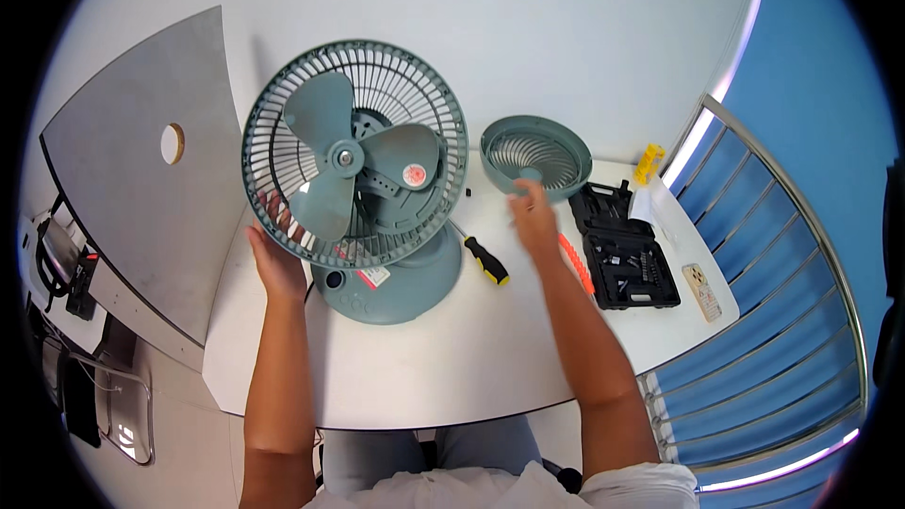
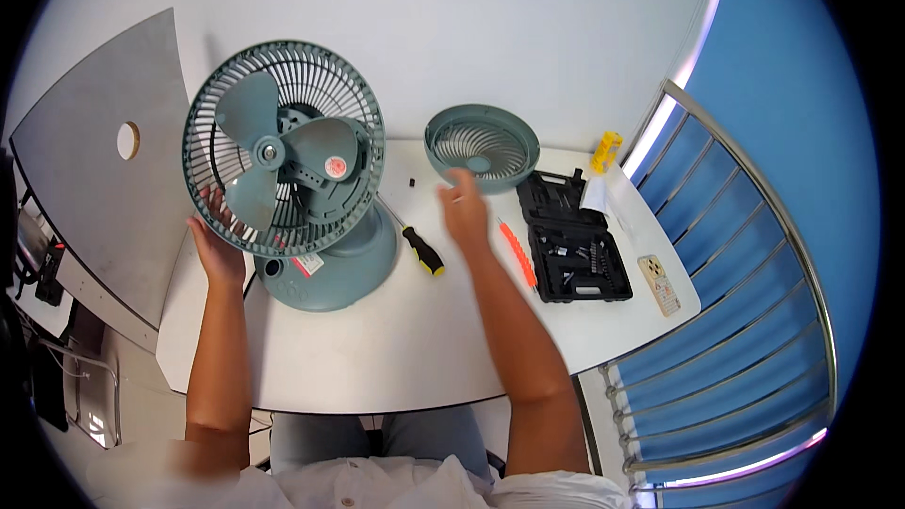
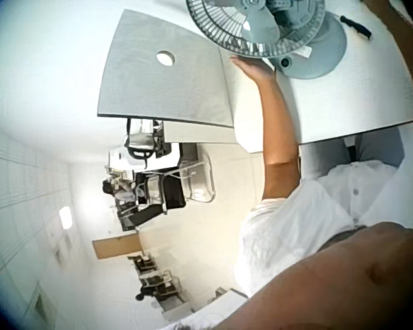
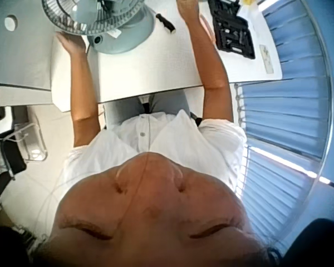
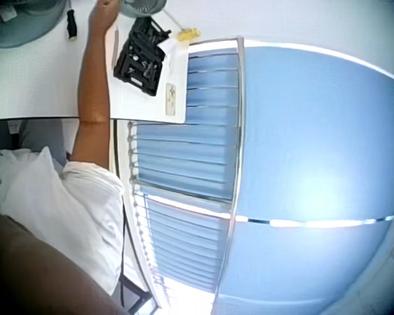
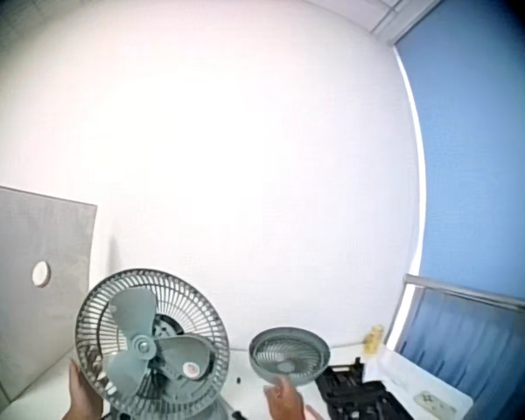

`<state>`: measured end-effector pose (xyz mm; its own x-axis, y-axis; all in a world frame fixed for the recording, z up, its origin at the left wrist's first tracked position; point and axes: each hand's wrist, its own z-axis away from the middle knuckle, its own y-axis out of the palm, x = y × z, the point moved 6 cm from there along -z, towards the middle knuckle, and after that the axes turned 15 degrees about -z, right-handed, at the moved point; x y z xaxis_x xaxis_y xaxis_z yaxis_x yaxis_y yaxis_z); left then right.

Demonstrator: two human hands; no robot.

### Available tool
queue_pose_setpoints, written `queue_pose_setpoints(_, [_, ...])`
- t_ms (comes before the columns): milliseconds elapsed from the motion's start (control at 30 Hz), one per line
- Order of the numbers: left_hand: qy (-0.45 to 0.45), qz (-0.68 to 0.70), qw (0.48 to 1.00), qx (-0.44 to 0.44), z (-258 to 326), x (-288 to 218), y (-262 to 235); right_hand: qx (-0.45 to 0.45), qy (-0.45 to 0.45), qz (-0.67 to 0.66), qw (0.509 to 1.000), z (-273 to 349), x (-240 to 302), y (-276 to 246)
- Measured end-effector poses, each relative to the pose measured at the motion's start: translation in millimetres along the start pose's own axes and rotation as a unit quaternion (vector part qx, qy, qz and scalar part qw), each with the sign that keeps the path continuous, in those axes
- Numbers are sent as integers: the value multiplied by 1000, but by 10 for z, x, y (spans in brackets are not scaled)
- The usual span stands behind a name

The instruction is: The person assembles a teal table fan on a white table. They use a screwdriver to tighten screws on the base, attach the fan blades and motor housing, and then secure the front and rear grilles. The fan is fully assembled by the end of the clip.

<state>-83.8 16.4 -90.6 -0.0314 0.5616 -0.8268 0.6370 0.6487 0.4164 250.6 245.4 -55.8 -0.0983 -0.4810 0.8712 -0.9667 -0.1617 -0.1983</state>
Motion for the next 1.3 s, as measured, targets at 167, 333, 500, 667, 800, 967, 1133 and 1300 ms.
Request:
queue_pose_setpoints(167, [60, -62, 996, 13, 35, 146, 8, -89, -91, 448, 885, -230, -313, -609])
queue_pose_setpoints(333, [46, -101, 994, -19, 25, 211, -36, -49, -151, 464, 871, -380, -498, -695])
queue_pose_setpoints(500, [59, -146, 987, -32, 29, 82, -30, 42, -191, 414, 889, -515, -317, -626])
queue_pose_setpoints(667, [69, -146, 987, -25, 72, 27, 28, 11, -280, 273, 920, -649, -132, -831])
queue_pose_setpoints(800, [91, -188, 977, -37, 53, 42, -16, -1, -262, 231, 937, -707, 41, -888])
queue_pose_setpoints(967, [90, -181, 978, -56, 43, 45, -68, -62, -235, 141, 960, -669, 202, -1246])
queue_pose_setpoints(1133, [104, -164, 972, -129, 47, -12, -229, -75, -240, 29, 967, -313, 769, -1612])
queue_pose_setpoints(1300, [238, -183, 934, -196, 230, -567, -68, -22, -287, 15, 958, 338, 1745, -1726])
